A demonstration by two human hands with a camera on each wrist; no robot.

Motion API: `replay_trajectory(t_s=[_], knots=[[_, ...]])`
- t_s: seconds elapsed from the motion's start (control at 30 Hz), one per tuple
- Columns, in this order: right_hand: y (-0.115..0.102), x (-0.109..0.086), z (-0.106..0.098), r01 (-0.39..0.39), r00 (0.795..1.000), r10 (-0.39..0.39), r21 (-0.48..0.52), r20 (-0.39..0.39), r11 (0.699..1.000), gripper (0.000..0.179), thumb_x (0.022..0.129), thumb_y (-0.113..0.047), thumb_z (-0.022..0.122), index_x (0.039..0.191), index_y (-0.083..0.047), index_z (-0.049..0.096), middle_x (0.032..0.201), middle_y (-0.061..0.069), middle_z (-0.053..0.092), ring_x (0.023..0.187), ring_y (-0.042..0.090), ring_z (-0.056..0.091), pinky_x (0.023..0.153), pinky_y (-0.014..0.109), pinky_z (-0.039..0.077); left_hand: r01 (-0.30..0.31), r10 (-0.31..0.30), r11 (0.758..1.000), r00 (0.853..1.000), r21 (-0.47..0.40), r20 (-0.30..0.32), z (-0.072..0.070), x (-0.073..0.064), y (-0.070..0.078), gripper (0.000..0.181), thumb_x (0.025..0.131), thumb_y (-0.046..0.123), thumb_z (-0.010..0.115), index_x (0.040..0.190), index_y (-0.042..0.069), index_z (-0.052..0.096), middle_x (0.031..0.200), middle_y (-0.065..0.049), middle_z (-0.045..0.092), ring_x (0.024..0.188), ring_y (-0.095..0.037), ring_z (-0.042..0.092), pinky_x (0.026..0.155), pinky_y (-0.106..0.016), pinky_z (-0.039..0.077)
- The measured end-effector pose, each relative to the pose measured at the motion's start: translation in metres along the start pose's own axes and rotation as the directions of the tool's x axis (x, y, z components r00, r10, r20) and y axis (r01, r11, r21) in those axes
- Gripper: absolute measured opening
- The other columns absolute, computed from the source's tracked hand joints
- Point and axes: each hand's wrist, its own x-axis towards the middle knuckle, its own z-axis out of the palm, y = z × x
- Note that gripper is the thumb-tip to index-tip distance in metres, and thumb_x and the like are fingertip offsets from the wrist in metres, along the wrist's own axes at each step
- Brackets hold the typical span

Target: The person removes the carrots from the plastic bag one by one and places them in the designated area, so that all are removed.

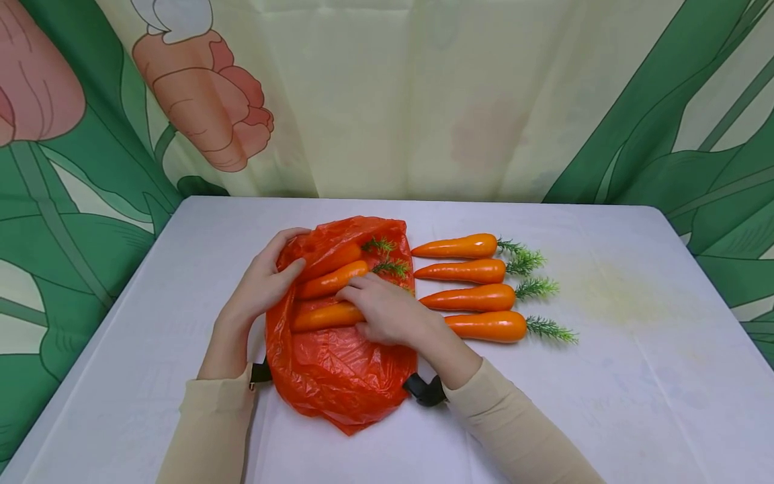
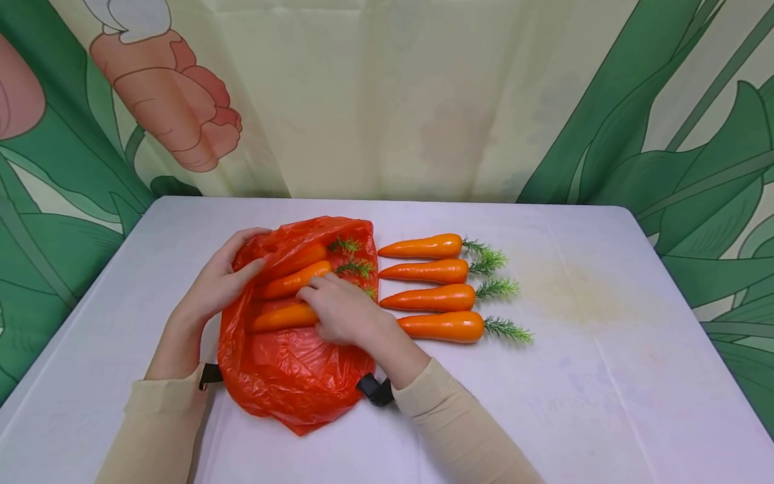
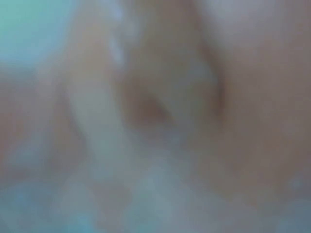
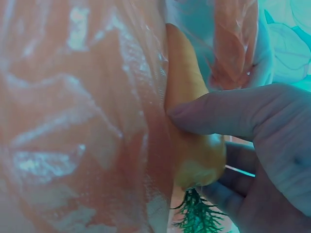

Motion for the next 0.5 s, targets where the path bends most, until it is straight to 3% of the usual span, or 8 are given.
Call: replay_trajectory(t_s=[0.5], knots=[[-0.0048,0.0028,0.0031,-0.001,1.000,0.001,-0.053,-0.013,0.999,0.046,0.091,-0.022,0.076,0.133,-0.009,0.062,0.130,0.005,0.060,0.121,0.023,0.053,0.108,0.036,0.041,0.012,-0.012,1.000,1.000,0.009,0.002,0.0009,0.0004,-0.0003,0.048,0.102,0.007,0.053,0.148,0.014,0.042,0.140,-0.014,0.050,0.120,-0.035,0.052,0.094,-0.055,0.051]])
